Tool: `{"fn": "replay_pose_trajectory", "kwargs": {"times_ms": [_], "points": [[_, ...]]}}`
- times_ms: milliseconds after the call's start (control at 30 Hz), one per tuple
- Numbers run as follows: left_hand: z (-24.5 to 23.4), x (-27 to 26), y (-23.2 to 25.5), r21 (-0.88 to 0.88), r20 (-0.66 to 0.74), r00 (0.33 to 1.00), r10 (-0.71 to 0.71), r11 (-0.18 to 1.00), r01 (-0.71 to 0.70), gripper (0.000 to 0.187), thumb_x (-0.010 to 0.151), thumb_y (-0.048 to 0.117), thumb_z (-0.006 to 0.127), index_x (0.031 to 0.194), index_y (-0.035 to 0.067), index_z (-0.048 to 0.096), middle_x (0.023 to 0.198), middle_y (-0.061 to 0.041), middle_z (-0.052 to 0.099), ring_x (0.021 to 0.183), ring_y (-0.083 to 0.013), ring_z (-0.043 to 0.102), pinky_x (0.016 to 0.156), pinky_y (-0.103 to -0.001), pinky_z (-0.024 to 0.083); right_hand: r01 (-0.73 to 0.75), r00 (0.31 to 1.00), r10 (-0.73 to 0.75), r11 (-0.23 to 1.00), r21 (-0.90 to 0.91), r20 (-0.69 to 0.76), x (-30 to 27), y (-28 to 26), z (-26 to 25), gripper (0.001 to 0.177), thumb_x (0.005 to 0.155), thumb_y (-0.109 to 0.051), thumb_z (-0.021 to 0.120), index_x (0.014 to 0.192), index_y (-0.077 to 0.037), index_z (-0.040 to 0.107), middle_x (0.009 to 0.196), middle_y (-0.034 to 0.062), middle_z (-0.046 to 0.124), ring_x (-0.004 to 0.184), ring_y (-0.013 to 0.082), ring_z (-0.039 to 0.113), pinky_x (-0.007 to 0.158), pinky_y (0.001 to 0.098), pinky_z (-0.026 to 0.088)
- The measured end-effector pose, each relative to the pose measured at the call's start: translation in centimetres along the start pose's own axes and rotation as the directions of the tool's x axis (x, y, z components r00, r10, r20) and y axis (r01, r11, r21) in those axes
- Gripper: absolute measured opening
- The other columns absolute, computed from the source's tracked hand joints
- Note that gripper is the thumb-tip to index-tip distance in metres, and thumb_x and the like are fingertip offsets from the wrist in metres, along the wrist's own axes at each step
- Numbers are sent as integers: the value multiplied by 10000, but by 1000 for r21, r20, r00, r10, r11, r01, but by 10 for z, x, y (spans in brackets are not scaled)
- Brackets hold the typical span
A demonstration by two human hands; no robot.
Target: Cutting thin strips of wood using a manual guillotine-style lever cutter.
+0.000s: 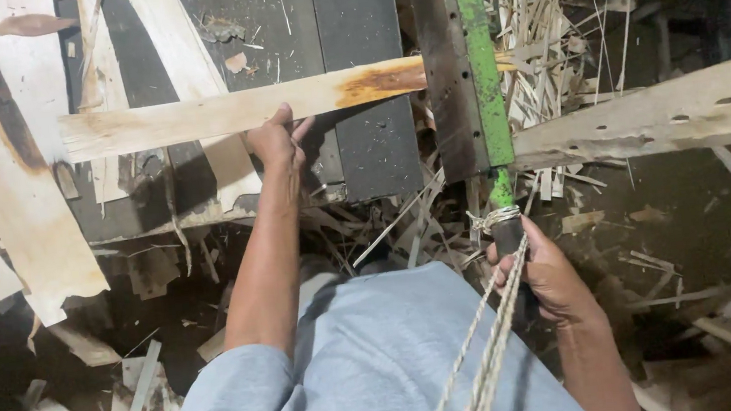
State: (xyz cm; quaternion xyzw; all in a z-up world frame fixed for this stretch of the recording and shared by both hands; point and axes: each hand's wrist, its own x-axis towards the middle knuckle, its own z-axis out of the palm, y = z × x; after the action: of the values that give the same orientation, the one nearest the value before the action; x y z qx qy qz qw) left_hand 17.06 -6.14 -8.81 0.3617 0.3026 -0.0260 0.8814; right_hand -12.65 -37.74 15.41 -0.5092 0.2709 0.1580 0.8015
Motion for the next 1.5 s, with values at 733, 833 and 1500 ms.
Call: {"fn": "replay_pose_trajectory", "kwargs": {"times_ms": [733,833,1500], "points": [[-16,44,6,-51,8,999,-41,998,42,402,927,-55,615,1297,-99,463,1162,-233,643,960,-362,738,804,-535,631,-102,952,-56,869,-484,-301,130,144,-50,296,916,-227,597,1128,-45,499,613,101,610,406,198,542,368,375,425],[-35,26,5,-16,12,1000,3,1000,-3,366,918,-63,636,1256,-113,506,1121,-218,647,919,-334,727,773,-502,626,-142,954,12,899,-415,-299,77,101,-15,290,911,-216,604,1137,-64,505,582,101,577,381,185,498,350,353,395],[-63,-219,4,917,136,887,440,283,-281,632,840,107,758,1413,-3,516,1379,-243,605,1268,-357,561,1060,-447,444,39,971,-168,815,-578,-170,11,11,36,333,809,-97,794,1023,-38,545,705,20,584,514,110,571,412,300,490]]}}
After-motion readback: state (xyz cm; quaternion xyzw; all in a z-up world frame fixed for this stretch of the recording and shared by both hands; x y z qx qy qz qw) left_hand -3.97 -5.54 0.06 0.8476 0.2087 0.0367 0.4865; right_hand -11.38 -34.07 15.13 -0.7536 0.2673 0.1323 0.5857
